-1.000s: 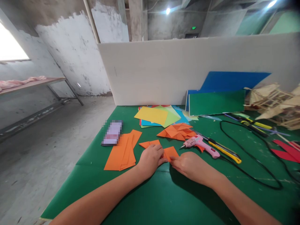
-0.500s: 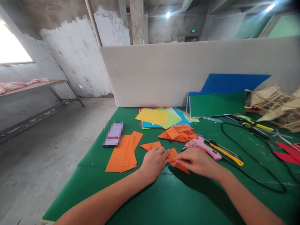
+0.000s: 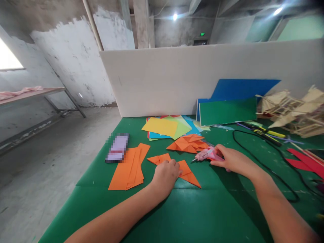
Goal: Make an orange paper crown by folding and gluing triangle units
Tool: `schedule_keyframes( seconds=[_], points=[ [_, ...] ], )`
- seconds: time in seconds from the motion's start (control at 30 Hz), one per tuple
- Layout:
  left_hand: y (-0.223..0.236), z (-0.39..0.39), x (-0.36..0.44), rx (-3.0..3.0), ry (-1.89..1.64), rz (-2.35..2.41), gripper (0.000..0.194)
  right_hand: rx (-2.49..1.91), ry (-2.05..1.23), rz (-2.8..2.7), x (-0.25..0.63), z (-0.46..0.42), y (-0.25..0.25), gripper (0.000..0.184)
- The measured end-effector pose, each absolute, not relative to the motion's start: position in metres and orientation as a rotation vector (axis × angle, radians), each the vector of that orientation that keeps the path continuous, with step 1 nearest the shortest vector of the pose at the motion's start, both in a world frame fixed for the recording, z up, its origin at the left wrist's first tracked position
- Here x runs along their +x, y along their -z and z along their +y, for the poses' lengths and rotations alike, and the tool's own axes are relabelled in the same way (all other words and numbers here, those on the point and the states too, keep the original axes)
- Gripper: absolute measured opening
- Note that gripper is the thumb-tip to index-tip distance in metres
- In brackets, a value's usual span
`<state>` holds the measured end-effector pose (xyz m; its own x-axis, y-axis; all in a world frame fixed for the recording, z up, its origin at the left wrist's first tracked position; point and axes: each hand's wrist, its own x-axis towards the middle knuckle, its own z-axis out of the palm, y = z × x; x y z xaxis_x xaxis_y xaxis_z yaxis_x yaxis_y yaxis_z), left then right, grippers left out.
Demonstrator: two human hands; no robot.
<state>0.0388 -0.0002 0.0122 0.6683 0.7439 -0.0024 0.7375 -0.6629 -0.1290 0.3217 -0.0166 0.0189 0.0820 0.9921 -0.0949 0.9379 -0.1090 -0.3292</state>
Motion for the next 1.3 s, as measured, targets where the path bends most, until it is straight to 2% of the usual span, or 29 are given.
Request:
schedule_keyframes(
  seconds=[0.17,0.4,0.7,0.97,1.17,1.3],
  points=[
    [-0.012,-0.004,0.042,-2.743,-0.048,-1.262,0.022,-2.266,-0.264,-2.004,0.317,-0.014,-0.018,0.044],
    [-0.008,-0.002,0.041,-2.702,0.092,-1.217,0.019,-2.198,-0.309,-1.950,0.320,-0.014,-0.014,0.025],
    [-0.014,0.000,0.034,-2.812,0.086,-1.224,0.016,-2.144,-0.229,-1.758,0.327,-0.012,-0.016,0.027],
    [-0.021,0.008,0.013,-2.914,0.087,-1.228,0.015,-2.155,0.136,-1.666,0.332,0.004,-0.002,0.026],
    [-0.022,0.014,0.004,-3.044,0.270,-1.225,0.017,-2.267,0.485,-1.692,0.319,0.005,0.007,0.026],
    [-0.020,0.018,0.001,-3.090,0.270,-1.194,0.022,-2.095,0.562,-1.722,0.299,0.000,-0.006,0.023]
  ],
)
